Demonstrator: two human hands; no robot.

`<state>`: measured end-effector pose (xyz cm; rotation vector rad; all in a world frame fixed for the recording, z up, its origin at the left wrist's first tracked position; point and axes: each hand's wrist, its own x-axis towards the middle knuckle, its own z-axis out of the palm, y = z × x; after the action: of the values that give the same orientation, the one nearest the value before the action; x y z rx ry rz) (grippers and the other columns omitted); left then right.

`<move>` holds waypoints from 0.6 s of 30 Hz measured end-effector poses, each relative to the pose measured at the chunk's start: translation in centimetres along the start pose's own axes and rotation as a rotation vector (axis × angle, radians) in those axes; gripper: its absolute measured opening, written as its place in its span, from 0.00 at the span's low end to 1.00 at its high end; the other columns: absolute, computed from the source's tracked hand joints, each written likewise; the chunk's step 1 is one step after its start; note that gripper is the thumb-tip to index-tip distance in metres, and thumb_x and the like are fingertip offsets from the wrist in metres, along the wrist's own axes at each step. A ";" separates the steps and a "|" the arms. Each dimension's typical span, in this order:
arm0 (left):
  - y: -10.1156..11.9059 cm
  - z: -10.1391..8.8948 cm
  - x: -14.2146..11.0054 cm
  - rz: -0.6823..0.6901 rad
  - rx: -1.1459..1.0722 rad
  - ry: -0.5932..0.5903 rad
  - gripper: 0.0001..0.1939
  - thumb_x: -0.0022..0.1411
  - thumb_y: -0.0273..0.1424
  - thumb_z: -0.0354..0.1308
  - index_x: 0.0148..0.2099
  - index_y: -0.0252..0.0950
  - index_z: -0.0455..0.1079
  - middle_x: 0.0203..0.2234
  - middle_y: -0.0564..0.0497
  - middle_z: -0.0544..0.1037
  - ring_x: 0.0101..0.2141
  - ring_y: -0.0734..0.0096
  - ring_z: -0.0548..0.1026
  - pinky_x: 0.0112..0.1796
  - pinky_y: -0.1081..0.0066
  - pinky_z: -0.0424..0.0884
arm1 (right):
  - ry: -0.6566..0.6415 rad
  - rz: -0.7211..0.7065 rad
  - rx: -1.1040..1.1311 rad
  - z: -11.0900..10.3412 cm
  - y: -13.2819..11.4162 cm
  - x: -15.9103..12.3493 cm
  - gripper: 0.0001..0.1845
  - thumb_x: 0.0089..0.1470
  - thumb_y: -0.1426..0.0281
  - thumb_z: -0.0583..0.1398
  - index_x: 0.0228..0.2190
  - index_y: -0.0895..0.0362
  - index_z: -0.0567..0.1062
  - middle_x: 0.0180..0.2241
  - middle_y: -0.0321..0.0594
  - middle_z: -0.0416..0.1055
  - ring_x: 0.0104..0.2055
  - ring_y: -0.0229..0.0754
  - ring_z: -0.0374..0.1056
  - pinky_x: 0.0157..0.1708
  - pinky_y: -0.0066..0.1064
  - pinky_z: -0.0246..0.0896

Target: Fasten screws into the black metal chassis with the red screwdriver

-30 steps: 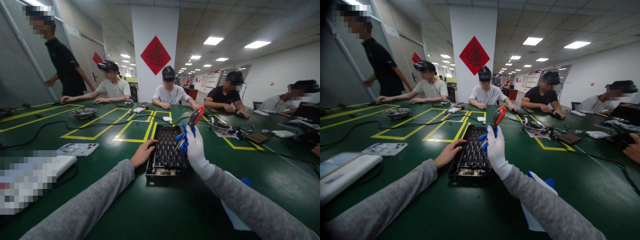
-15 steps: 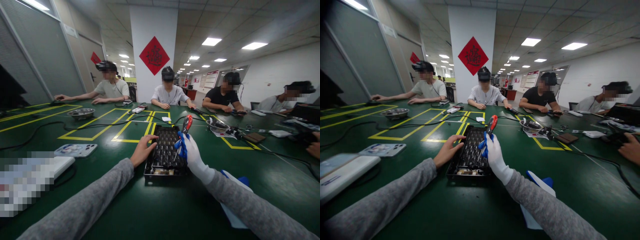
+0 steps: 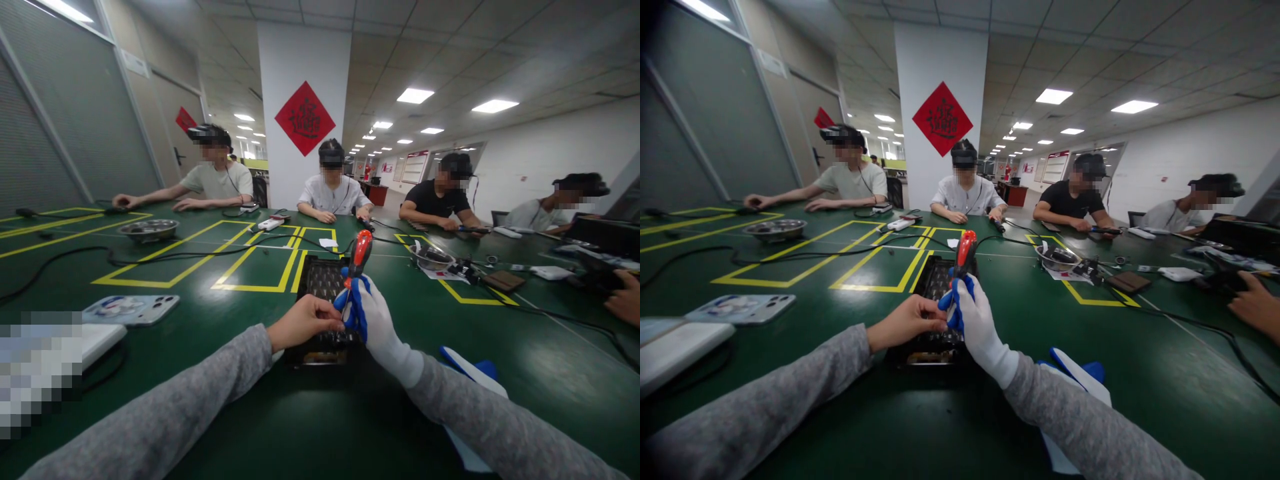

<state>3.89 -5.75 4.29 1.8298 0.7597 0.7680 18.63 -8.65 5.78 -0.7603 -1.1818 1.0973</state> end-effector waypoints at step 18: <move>0.0 -0.3 -0.3 0.069 0.218 0.033 0.11 0.55 0.34 0.58 0.35 0.31 0.74 0.28 0.50 0.77 0.29 0.72 0.72 0.33 0.75 0.67 | 0.010 -0.026 -0.003 -1.2 0.8 0.6 0.15 0.54 0.57 0.55 0.38 0.55 0.67 0.23 0.31 0.68 0.18 0.30 0.61 0.18 0.21 0.58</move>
<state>3.51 -5.83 4.28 2.0518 0.8324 0.7861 19.58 -7.79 4.96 -0.7494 -1.1821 1.0692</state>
